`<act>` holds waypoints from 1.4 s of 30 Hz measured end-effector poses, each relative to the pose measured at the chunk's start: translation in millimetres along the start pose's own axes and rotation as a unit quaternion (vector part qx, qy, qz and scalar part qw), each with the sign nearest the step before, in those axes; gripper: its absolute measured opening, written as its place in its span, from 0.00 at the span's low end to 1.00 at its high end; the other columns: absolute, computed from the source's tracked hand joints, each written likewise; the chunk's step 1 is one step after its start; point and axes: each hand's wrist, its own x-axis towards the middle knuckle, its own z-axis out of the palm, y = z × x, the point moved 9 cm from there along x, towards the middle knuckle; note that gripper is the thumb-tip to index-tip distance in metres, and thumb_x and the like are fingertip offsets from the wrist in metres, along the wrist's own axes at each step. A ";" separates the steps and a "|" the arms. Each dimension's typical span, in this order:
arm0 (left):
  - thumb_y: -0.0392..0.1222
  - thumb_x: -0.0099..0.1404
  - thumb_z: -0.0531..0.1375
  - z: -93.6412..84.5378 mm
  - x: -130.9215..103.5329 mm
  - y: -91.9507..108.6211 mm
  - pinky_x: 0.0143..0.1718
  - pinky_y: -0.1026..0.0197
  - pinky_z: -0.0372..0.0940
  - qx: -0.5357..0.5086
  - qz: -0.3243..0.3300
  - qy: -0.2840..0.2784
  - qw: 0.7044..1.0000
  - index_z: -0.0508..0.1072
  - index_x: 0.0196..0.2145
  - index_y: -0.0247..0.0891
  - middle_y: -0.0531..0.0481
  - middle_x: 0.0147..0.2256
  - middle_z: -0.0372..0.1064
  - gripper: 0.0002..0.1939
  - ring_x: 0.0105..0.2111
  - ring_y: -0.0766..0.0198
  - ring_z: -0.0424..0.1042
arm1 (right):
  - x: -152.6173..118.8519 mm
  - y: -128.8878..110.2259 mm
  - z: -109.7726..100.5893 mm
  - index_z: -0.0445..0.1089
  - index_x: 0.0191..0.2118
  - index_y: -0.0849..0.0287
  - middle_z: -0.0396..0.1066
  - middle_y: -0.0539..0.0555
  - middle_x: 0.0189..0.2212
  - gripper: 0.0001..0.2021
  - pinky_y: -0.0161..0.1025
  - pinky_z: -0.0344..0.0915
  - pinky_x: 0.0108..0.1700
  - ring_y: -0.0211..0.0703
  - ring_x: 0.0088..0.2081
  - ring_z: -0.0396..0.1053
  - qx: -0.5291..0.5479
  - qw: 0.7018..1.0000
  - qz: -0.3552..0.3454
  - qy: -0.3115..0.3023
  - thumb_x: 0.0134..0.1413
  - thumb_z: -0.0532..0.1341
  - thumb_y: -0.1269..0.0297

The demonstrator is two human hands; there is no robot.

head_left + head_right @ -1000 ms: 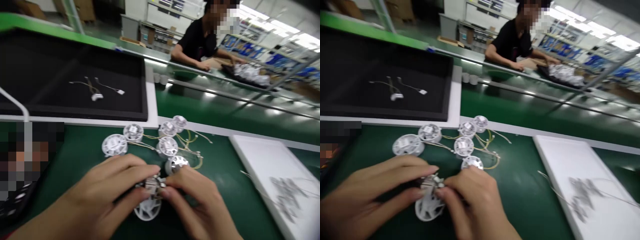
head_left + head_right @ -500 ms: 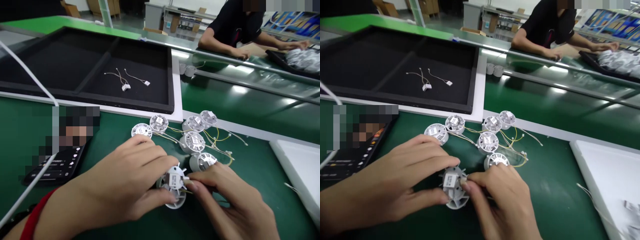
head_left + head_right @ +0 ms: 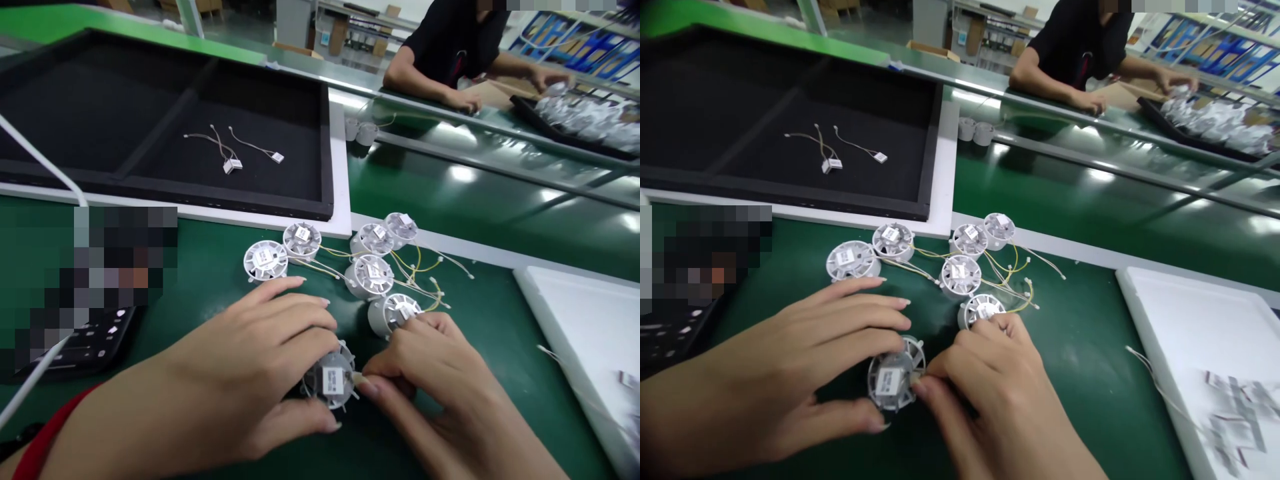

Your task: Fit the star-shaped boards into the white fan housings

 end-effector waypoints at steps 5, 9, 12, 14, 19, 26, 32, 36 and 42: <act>0.42 0.75 0.66 2.4 -0.7 3.1 0.68 0.45 0.65 0.011 0.011 0.012 1.000 0.75 0.48 0.40 0.52 0.44 0.79 0.07 0.48 0.55 0.79 | -5.6 6.5 3.5 0.70 0.35 0.54 0.70 0.43 0.28 0.10 0.41 0.60 0.40 0.36 0.30 0.66 0.001 0.999 0.021 -0.025 0.69 0.62 0.75; 0.47 0.77 0.65 1.9 -2.7 2.5 0.67 0.50 0.66 -0.010 0.005 0.011 1.000 0.72 0.51 0.40 0.53 0.47 0.79 0.11 0.48 0.58 0.79 | -7.4 9.4 4.0 0.72 0.35 0.54 0.70 0.41 0.28 0.10 0.41 0.58 0.44 0.35 0.30 0.66 0.018 0.999 0.039 -0.012 0.68 0.62 0.76; 0.47 0.75 0.67 4.9 -2.5 2.8 0.64 0.48 0.68 -0.002 0.006 -0.009 1.000 0.71 0.50 0.41 0.54 0.48 0.79 0.12 0.46 0.57 0.80 | -5.2 6.9 1.7 0.72 0.33 0.55 0.69 0.41 0.27 0.11 0.40 0.58 0.44 0.33 0.29 0.65 0.011 1.000 0.028 -0.004 0.67 0.62 0.76; 0.43 0.74 0.68 6.1 -1.3 1.3 0.65 0.46 0.67 0.003 0.003 -0.019 1.000 0.72 0.50 0.42 0.55 0.47 0.79 0.11 0.45 0.57 0.80 | -3.1 3.8 1.6 0.73 0.33 0.56 0.68 0.41 0.27 0.10 0.40 0.58 0.43 0.32 0.29 0.65 -0.001 1.000 0.011 -0.014 0.66 0.63 0.76; 0.41 0.79 0.63 6.5 -0.6 -2.0 0.67 0.50 0.63 -0.019 0.003 -0.027 0.999 0.70 0.54 0.44 0.59 0.48 0.78 0.09 0.47 0.61 0.79 | -1.4 2.5 1.2 0.73 0.32 0.57 0.69 0.42 0.27 0.10 0.39 0.58 0.43 0.34 0.29 0.65 -0.025 0.999 -0.001 -0.020 0.66 0.64 0.76; 0.44 0.80 0.61 15.4 -10.4 -11.9 0.70 0.49 0.60 -0.046 -0.037 -0.040 0.997 0.67 0.58 0.49 0.58 0.53 0.77 0.13 0.53 0.59 0.77 | -1.7 2.5 4.7 0.73 0.32 0.57 0.69 0.45 0.26 0.12 0.41 0.57 0.40 0.37 0.28 0.64 -0.041 0.998 0.002 -0.039 0.69 0.62 0.74; 0.44 0.76 0.65 15.2 -11.2 -13.4 0.70 0.47 0.64 -0.036 -0.041 -0.038 0.998 0.69 0.59 0.49 0.56 0.54 0.77 0.16 0.56 0.55 0.77 | -1.2 4.7 5.4 0.73 0.32 0.57 0.70 0.45 0.27 0.12 0.42 0.57 0.41 0.37 0.29 0.64 -0.037 0.998 0.009 -0.047 0.70 0.61 0.73; 0.44 0.76 0.64 13.5 -9.8 -13.0 0.58 0.51 0.74 -0.032 -0.043 -0.034 0.998 0.68 0.59 0.49 0.53 0.54 0.78 0.18 0.58 0.51 0.76 | -2.5 4.2 5.9 0.74 0.32 0.57 0.70 0.45 0.27 0.12 0.42 0.56 0.41 0.38 0.29 0.65 -0.039 0.998 0.011 -0.047 0.70 0.61 0.73; 0.41 0.78 0.61 13.5 -12.0 -15.3 0.55 0.55 0.74 -0.046 -0.052 -0.037 0.997 0.68 0.61 0.52 0.55 0.55 0.77 0.17 0.59 0.55 0.75 | -3.8 5.9 7.7 0.74 0.32 0.57 0.69 0.45 0.27 0.12 0.42 0.56 0.41 0.39 0.30 0.64 -0.042 0.997 0.015 -0.055 0.70 0.61 0.72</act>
